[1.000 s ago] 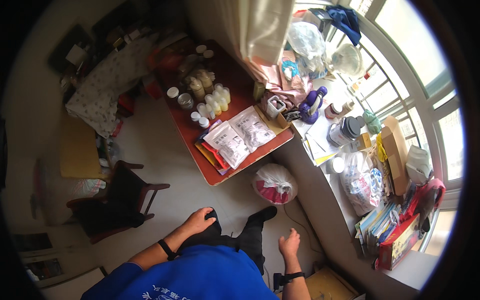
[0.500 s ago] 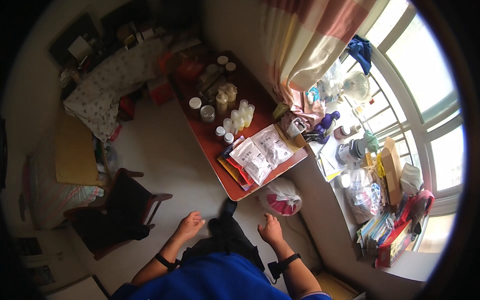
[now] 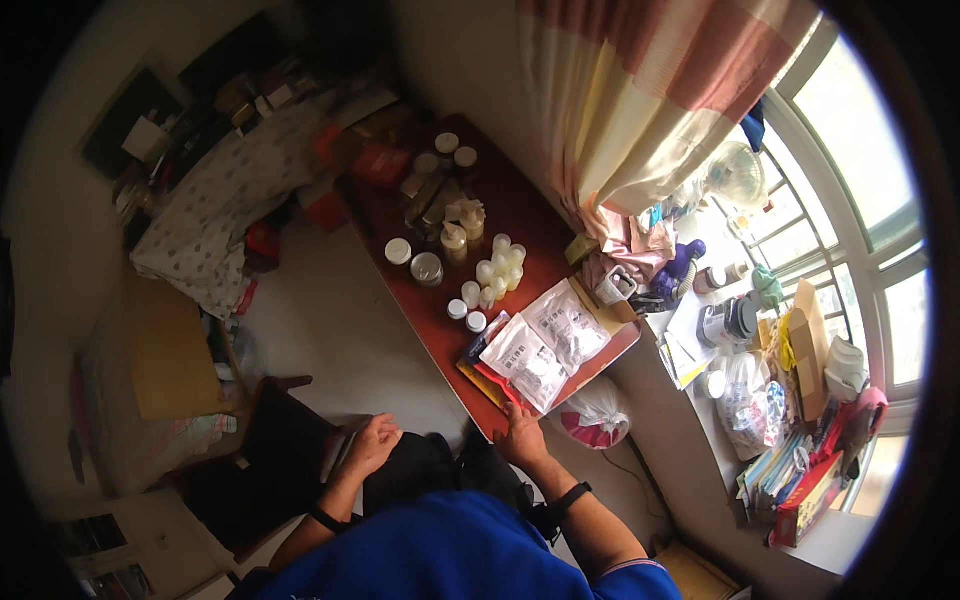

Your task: The person repeatedly picks up small jars and bottles from a cluttered table and places them on a nearby windowsill. They move items one at a time, occasionally shifting groups of containers to clear space before continuing the transfer.

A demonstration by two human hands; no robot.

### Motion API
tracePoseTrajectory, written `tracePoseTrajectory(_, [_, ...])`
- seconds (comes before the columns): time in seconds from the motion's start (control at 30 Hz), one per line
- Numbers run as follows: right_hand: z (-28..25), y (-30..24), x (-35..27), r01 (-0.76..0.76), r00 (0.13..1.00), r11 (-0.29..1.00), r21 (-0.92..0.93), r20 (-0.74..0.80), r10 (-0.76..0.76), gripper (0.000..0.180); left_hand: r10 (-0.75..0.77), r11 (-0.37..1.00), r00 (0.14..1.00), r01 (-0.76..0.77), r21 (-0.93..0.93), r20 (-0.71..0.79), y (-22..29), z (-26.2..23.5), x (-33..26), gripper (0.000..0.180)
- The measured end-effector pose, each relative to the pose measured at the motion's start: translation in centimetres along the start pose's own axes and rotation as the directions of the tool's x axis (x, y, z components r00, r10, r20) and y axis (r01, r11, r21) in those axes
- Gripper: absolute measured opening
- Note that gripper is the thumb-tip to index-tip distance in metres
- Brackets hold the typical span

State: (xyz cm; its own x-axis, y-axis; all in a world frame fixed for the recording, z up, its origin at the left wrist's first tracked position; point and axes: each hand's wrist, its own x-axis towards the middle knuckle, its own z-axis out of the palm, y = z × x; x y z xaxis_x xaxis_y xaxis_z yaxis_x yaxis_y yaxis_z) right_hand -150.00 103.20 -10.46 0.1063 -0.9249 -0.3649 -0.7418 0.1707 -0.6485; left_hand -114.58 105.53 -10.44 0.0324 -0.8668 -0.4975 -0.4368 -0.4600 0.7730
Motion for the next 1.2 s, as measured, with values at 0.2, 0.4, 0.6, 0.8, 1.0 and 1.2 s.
tracePoseTrajectory(0.2, [-0.3, -4.6, 4.6, -0.075, 0.995, 0.993, 0.095, -0.064, 0.082, 0.076, 0.043, 0.996, 0.996, -0.036, -0.084, 0.083, 2.2, -4.2, 7.2, 0.047])
tracePoseTrajectory(0.4, [1.4, -13.1, 9.8, -0.071, 0.971, 0.997, 0.012, -0.228, 0.072, 0.080, 0.118, 0.992, 0.990, -0.113, -0.061, 0.074, 5.4, -12.9, 18.0, 0.038])
tracePoseTrajectory(0.6, [0.5, -21.5, 18.5, -0.127, 0.900, 0.990, 0.058, -0.414, 0.140, 0.085, 0.373, 0.926, 0.926, -0.369, -0.077, 0.052, 13.8, -19.2, 30.0, 0.027])
tracePoseTrajectory(0.8, [-2.7, -23.6, 25.7, -0.138, 0.788, 0.984, 0.111, -0.590, 0.177, 0.083, 0.490, 0.866, 0.844, -0.499, -0.013, 0.216, 21.9, -18.9, 37.4, 0.029])
tracePoseTrajectory(1.0, [-2.3, -21.3, 32.2, -0.186, 0.773, 0.973, 0.138, -0.590, 0.231, 0.083, 0.466, 0.862, 0.854, -0.497, 0.100, 0.232, 23.7, -19.6, 40.8, 0.030])
tracePoseTrajectory(1.2, [-1.1, -20.3, 36.1, -0.322, 0.774, 0.927, 0.191, -0.511, 0.374, 0.086, 0.433, 0.813, 0.851, -0.511, 0.280, 0.297, 28.5, -21.0, 49.4, 0.045])
